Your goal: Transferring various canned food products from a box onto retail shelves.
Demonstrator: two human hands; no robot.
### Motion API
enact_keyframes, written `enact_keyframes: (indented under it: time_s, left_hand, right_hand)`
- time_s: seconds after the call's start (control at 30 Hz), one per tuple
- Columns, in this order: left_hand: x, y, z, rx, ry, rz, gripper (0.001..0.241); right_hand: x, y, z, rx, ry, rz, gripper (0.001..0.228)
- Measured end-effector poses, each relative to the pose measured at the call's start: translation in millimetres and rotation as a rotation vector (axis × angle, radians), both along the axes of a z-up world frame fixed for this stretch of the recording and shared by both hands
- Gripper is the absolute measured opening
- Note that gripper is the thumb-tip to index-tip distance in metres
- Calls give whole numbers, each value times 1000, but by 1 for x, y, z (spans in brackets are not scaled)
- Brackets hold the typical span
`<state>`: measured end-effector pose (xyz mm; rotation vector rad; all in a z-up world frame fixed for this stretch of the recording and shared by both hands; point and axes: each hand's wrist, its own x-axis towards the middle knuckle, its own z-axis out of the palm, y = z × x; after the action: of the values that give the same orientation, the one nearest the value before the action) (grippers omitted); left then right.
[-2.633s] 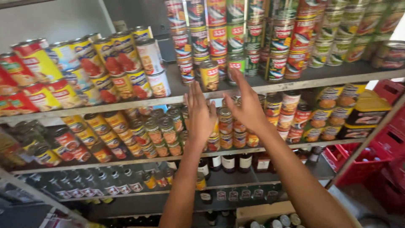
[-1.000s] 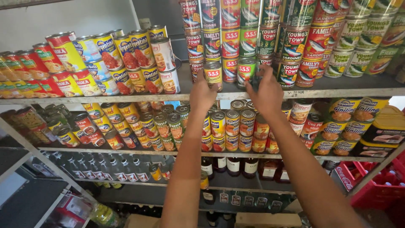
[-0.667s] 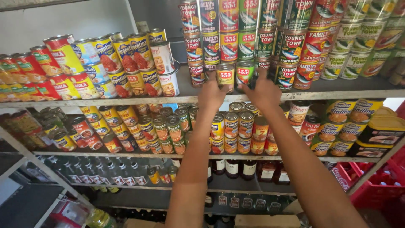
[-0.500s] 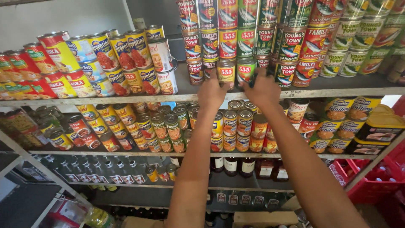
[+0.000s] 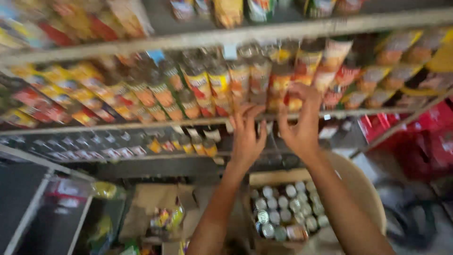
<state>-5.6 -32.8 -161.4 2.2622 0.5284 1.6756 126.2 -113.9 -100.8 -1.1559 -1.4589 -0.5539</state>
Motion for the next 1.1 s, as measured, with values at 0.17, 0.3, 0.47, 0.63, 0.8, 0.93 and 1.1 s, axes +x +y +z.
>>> enact_keyframes:
  time_s: [0.17,0.3,0.47,0.63,0.8,0.93,1.1]
  left_hand:
    - [13,-25,-179,-251,265,20,39]
    - [3,-74,-321,-601,587,-6,37]
    - [-4,-136,-446,-1027,730,-69,46]
    - [-3,-185,-533,-831,657,-83,42]
    - [4,-204,-515,-1057,728,19,38]
    - [19,-200,-465,-1033,726,83,39]
    - [47,-194,-459,-723,946,167,61]
  right_hand:
    - [38,-30,-141,-395,176,27,45]
    - [79,-68,-277,-722,369,76,39]
    - [141,-139,-450,-1079,288,-140,28]
    - [172,-189,-544,-1173,736,-40,31]
    - [147,-196,-554,-1398,743,89,34]
    - [121,-184,-542,-1371,630,-115,45]
    - [108,-183,-536,-1345,546,-104,27]
